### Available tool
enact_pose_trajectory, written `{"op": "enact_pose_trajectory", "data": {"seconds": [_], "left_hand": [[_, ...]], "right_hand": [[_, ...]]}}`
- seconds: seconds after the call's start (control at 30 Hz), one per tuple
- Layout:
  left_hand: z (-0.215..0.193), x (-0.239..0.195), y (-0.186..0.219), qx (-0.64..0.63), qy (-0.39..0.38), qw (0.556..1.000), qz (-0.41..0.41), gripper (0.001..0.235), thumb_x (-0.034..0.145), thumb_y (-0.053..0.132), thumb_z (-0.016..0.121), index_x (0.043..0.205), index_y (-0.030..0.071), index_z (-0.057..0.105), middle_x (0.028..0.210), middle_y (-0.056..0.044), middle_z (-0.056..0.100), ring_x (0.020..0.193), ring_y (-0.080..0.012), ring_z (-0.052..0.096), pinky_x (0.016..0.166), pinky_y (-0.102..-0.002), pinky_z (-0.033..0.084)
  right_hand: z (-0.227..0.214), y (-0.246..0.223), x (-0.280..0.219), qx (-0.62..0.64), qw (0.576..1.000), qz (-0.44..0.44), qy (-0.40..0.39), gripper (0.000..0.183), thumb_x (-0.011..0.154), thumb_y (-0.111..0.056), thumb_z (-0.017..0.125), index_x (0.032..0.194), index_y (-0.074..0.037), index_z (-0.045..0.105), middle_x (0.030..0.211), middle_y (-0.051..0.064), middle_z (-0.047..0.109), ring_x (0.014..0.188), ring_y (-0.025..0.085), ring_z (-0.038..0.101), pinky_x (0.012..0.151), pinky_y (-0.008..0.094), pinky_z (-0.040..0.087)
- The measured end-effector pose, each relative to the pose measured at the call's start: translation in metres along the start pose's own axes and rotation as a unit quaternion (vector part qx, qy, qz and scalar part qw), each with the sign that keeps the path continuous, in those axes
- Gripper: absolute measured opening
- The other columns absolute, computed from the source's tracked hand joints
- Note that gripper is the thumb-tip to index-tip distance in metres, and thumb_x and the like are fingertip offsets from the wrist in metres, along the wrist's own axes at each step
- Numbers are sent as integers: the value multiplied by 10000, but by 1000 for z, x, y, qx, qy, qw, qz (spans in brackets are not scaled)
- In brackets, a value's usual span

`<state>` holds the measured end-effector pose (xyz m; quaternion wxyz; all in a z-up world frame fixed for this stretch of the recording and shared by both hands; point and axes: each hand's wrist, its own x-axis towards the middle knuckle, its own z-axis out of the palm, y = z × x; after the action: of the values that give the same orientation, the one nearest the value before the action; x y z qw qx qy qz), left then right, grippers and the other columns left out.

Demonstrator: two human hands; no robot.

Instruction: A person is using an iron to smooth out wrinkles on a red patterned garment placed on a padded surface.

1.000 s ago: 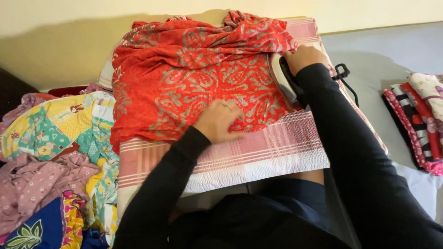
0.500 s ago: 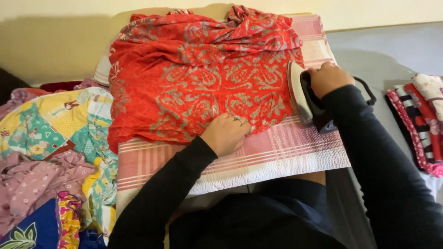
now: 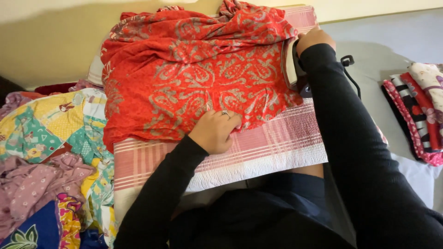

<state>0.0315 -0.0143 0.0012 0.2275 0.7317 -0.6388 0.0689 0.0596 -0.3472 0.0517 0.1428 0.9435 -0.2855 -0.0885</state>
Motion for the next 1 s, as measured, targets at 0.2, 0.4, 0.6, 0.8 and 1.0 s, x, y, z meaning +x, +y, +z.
{"op": "enact_pose_trajectory", "data": {"seconds": [0.2,0.4,0.6,0.8,1.0], "left_hand": [[-6,-21,6,86,-18,993,-81,186,655,157,528,836,131,558,704,-17,546,624,-217,539,671,-372,399],[-5,-44,13,179,94,969,-146,144,675,244,547,758,128,529,736,-48,517,701,-238,489,640,-362,358],[0,-46,14,234,140,954,-128,62,733,97,525,687,124,494,630,-25,474,575,-202,467,587,-322,375],[-7,-43,14,281,191,934,-111,184,829,40,499,685,152,521,534,11,452,502,-181,451,565,-312,354],[-13,-51,8,305,181,930,-95,156,759,14,522,708,157,558,560,2,473,494,-192,460,596,-302,384]], "right_hand": [[2,-2,-30,29,999,-6,-17,409,952,-167,233,1273,-171,485,1105,233,531,969,381,565,735,455,504],[3,-2,-77,-43,998,-47,-13,402,914,-138,266,1243,-160,497,1114,246,514,962,420,559,741,491,508],[-25,-13,-99,-43,998,-39,-30,388,894,-76,302,1242,-103,471,1094,257,519,957,422,540,672,514,542],[-10,-12,-61,39,999,-4,1,381,987,-195,250,1180,-27,532,987,210,536,877,421,603,631,518,537],[-13,-14,-62,94,994,-10,56,458,987,-244,240,1108,59,561,1032,222,556,918,426,573,651,541,501]]}}
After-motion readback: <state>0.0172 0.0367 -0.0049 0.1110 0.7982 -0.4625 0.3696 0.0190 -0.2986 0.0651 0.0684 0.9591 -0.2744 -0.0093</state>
